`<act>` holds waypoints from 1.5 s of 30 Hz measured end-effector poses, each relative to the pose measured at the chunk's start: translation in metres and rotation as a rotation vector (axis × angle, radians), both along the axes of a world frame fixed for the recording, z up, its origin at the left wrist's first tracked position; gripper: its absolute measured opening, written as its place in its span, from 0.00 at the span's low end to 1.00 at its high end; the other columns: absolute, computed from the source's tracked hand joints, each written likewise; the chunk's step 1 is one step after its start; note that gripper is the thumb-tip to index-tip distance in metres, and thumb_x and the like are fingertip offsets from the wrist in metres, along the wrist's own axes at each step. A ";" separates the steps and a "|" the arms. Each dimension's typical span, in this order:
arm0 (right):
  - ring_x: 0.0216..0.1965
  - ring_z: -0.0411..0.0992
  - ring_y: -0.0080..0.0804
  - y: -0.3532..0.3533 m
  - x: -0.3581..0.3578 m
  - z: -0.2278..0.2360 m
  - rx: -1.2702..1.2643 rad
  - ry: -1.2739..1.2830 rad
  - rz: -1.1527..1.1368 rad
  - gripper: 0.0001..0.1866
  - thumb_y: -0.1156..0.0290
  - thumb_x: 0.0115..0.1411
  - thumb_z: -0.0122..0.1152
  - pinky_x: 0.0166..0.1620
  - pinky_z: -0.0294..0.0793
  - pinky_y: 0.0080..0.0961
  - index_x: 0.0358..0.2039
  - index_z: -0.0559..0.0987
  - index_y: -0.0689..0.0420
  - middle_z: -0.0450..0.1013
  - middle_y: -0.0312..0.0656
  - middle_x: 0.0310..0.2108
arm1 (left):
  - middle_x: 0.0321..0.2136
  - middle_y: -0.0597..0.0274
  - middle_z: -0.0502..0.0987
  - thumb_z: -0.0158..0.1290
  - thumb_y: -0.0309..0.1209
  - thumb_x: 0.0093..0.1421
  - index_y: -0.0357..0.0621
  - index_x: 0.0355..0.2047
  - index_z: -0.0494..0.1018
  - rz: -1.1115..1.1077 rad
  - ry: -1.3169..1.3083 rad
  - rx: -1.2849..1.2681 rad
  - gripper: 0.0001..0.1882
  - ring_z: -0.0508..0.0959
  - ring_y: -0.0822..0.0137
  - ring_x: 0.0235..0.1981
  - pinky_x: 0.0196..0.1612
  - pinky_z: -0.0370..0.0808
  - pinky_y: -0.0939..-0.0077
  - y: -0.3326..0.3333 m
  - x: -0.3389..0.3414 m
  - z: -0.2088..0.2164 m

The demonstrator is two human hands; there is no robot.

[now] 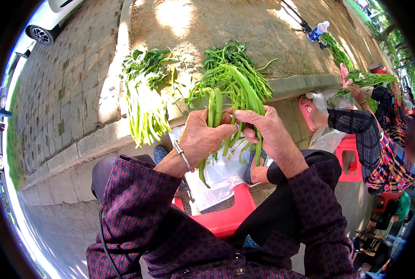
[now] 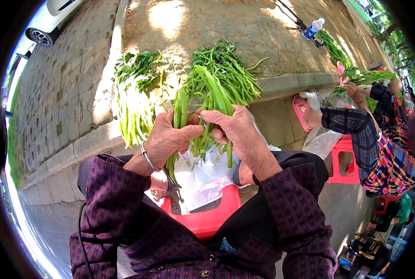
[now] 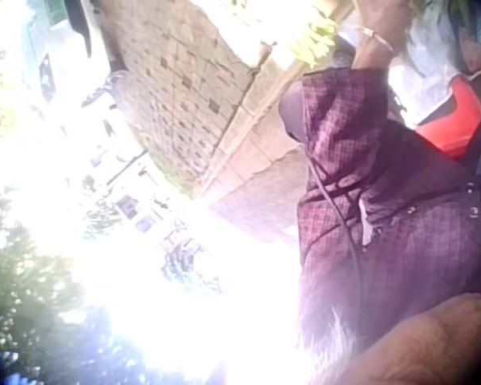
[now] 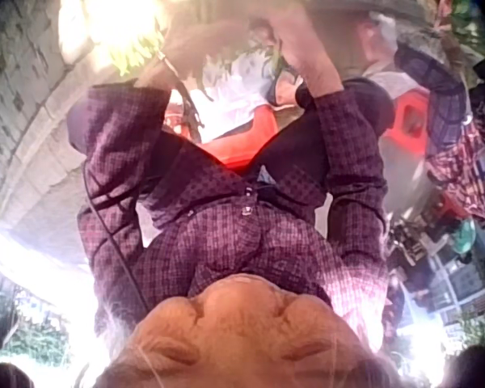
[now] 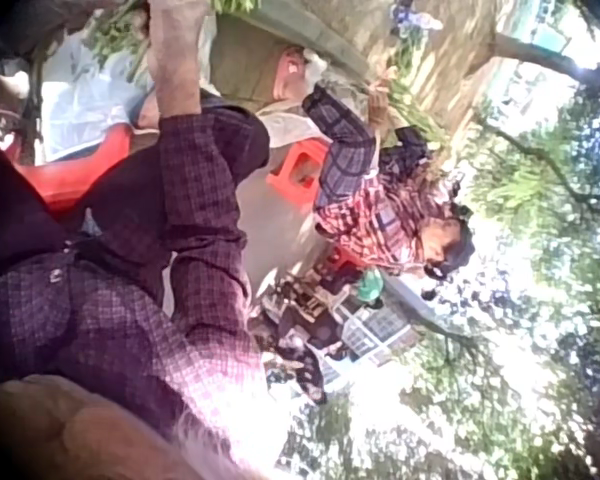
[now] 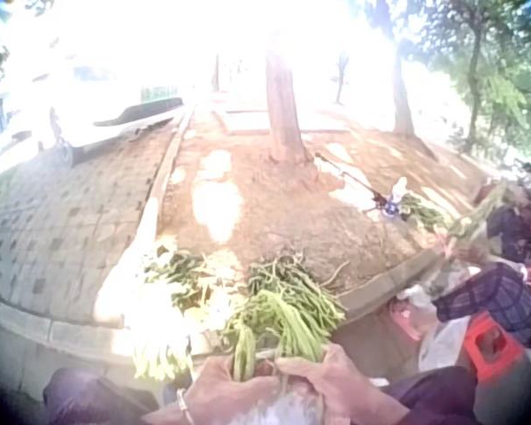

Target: The person picks through bunches of green leafy vegetables by hand, separating the stalks and leaves while sitting outdoors.

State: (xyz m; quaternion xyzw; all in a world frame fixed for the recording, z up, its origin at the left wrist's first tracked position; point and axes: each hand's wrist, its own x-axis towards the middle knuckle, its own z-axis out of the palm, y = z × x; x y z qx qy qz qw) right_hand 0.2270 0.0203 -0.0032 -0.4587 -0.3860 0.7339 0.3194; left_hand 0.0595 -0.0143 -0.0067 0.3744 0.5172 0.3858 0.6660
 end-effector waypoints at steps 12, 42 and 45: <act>0.14 0.60 0.11 0.001 -0.001 -0.002 0.092 -0.126 0.151 0.07 0.68 0.54 0.62 0.15 0.54 0.11 0.29 0.78 0.59 0.70 0.29 0.20 | 0.21 0.65 0.72 0.51 0.30 0.59 0.38 0.31 0.71 0.248 -0.305 -0.189 0.07 0.64 0.77 0.12 0.14 0.65 0.80 -0.001 0.006 -0.013; 0.16 0.61 0.11 -0.001 -0.007 0.001 0.245 -0.212 0.076 0.08 0.69 0.54 0.62 0.18 0.59 0.13 0.29 0.78 0.61 0.68 0.28 0.16 | 0.17 0.64 0.70 0.48 0.25 0.56 0.37 0.30 0.70 0.214 -0.187 -0.231 0.04 0.65 0.75 0.12 0.16 0.66 0.78 0.005 0.002 -0.022; 0.18 0.63 0.11 -0.001 -0.008 0.007 0.298 -0.248 0.086 0.08 0.69 0.53 0.62 0.20 0.61 0.13 0.29 0.78 0.62 0.68 0.29 0.17 | 0.17 0.64 0.69 0.48 0.26 0.56 0.37 0.28 0.70 0.261 -0.246 -0.300 0.04 0.65 0.75 0.12 0.16 0.66 0.78 0.008 -0.002 -0.018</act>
